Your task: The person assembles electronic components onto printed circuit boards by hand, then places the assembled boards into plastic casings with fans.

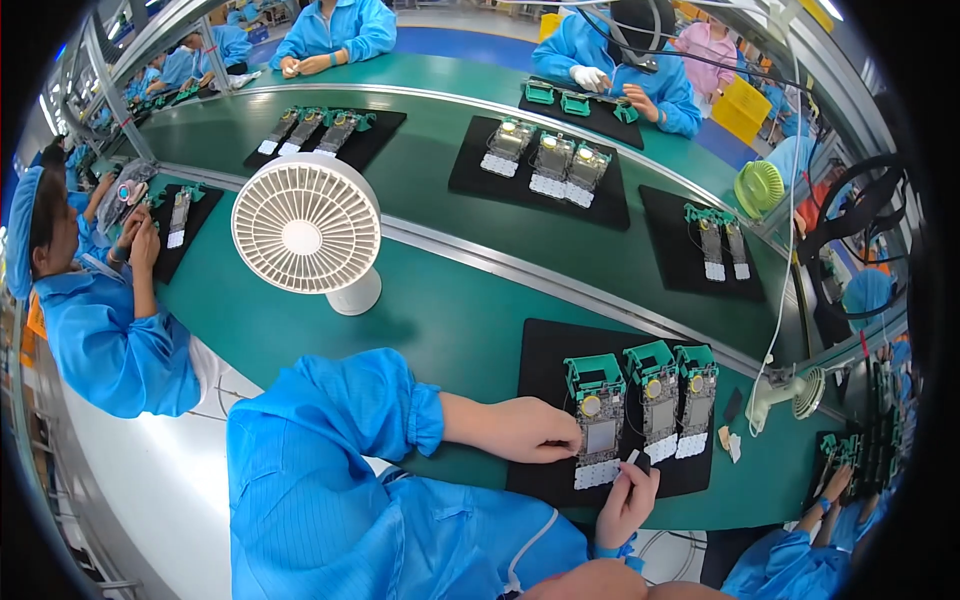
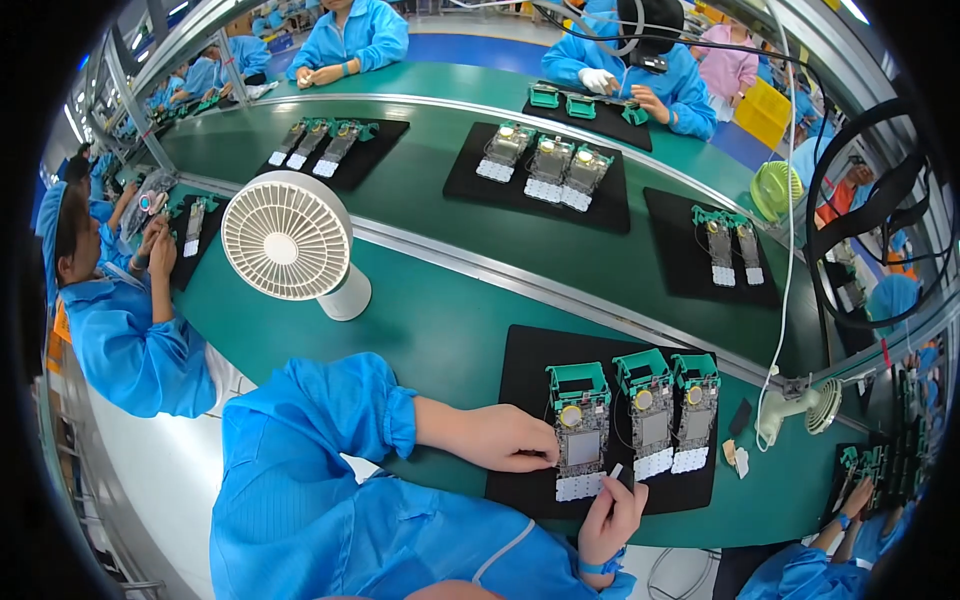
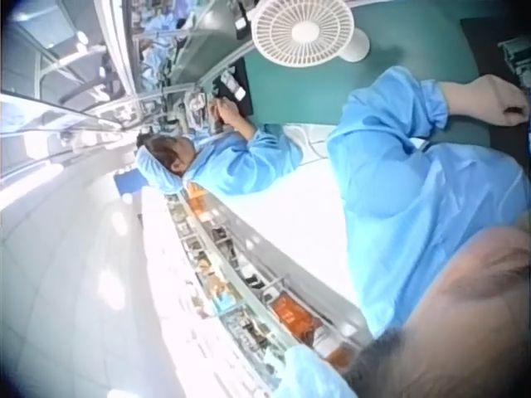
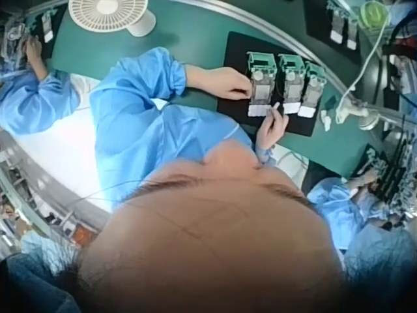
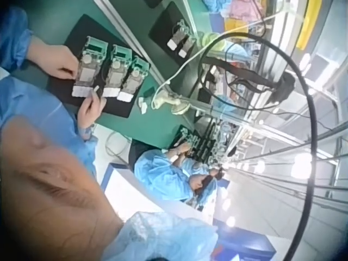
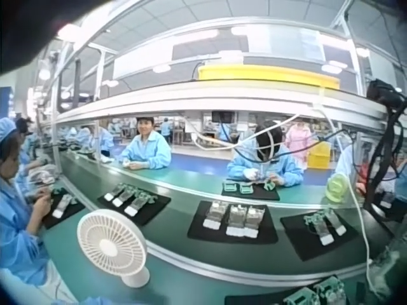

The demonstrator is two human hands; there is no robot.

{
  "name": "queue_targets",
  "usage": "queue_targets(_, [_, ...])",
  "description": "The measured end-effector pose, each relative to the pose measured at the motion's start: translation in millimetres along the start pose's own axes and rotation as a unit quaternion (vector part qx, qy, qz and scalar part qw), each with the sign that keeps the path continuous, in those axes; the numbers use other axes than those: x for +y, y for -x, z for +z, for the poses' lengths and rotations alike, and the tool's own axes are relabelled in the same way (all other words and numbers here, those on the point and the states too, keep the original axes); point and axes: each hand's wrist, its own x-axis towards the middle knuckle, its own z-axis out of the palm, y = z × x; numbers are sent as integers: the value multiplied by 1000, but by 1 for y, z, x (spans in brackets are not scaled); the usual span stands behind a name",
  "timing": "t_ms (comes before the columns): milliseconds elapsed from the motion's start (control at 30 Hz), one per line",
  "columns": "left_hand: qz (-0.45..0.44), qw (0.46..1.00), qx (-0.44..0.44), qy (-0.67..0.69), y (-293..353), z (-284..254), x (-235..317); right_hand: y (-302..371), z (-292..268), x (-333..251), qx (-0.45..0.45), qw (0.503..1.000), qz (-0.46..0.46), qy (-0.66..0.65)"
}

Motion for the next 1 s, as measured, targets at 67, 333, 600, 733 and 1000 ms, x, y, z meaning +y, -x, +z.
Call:
queue_targets(67, [-3, 1000, 4, 5, -2, -1, 1, -2, -1, -1, -4, 1000, 10, 8])
queue_targets(333, [-6, 1000, 2, -9, -9, 6, 1, -2, -7, 6, -4, 1000, -7, 4])
queue_targets(600, [0, 1000, 10, -4, -15, 12, -2, -4, -11, 11, -11, 1000, -18, 20])
queue_targets(733, [20, 1000, 2, -17, -17, 13, -6, -3, -12, 16, -14, 1000, -3, 16])
queue_targets(1000, [17, 1000, 15, -7, -25, 17, -7, -6, -16, 23, -15, 1000, -1, 18])
